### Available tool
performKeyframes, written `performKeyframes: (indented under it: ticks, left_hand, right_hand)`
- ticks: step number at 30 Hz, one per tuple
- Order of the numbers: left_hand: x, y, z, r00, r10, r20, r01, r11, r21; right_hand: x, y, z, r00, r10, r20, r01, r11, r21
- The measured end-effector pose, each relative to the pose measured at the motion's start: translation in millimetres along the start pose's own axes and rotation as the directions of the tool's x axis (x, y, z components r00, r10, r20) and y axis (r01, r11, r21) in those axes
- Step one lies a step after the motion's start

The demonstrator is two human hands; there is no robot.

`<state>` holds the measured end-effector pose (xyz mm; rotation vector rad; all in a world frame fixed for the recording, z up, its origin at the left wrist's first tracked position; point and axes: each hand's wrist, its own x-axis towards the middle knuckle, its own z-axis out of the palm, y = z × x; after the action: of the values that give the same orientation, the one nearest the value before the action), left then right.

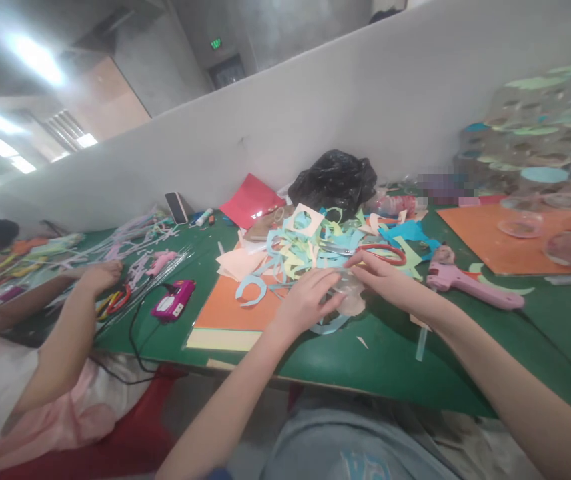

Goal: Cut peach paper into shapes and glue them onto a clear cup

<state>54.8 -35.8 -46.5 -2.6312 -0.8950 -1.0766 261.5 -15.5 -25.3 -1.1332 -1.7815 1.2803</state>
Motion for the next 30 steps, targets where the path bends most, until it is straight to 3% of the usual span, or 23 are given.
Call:
performKeyframes:
  ticks: [8, 10, 12, 13, 16, 19, 22, 25, 30]
  left_hand:
    - [-1.6, 8.1, -11.2, 0.994, -0.056, 0.097, 0.05, 0.996, 0.069]
    - [-5.0, 8.3, -20.2, 0.989, -0.114, 0.098, 0.108, 0.992, 0.063]
    - [-10.3, 3.4, -32.7, 0.968, -0.249, 0.015, 0.247, 0.966, 0.078]
    - [-13.4, -1.7, -40.0, 0.937, -0.343, -0.065, 0.348, 0.933, 0.09]
    - [-23.5, -26.4, -63.5, 0.767, -0.601, -0.226, 0.636, 0.76, 0.136]
    - [-33.3, -57.0, -82.1, 0.648, -0.726, -0.232, 0.762, 0.608, 0.225]
    - [-42.6, -81.0, -88.0, 0.566, -0.811, -0.148, 0.811, 0.514, 0.28]
    - [-50.4, -94.4, -81.6, 0.555, -0.827, -0.095, 0.8, 0.499, 0.333]
    - [-54.2, -99.5, -72.4, 0.624, -0.779, -0.064, 0.733, 0.555, 0.394]
  right_hand:
    - [1.3, 4.7, 0.6, 0.998, -0.042, -0.052, 0.042, 0.999, -0.013]
    - [0.5, 4.1, 0.7, 0.998, -0.043, -0.052, 0.041, 0.999, -0.023]
    - [-0.4, 2.4, 1.4, 0.998, -0.031, -0.053, 0.03, 0.999, -0.033]
    - [-0.8, 1.4, 1.8, 0.998, -0.027, -0.056, 0.025, 0.999, -0.035]
    - [-1.5, -0.5, 2.5, 0.997, -0.027, -0.069, 0.024, 0.999, -0.045]
    - [-2.4, -1.3, 2.0, 0.998, -0.009, -0.064, 0.005, 0.998, -0.065]
    - [-3.5, -1.2, 1.6, 0.997, 0.016, -0.071, -0.021, 0.997, -0.076]
    - [-2.7, -1.0, 2.8, 0.996, 0.019, -0.088, -0.024, 0.998, -0.06]
    - [-4.1, -3.7, -0.3, 0.972, -0.035, -0.233, 0.015, 0.996, -0.086]
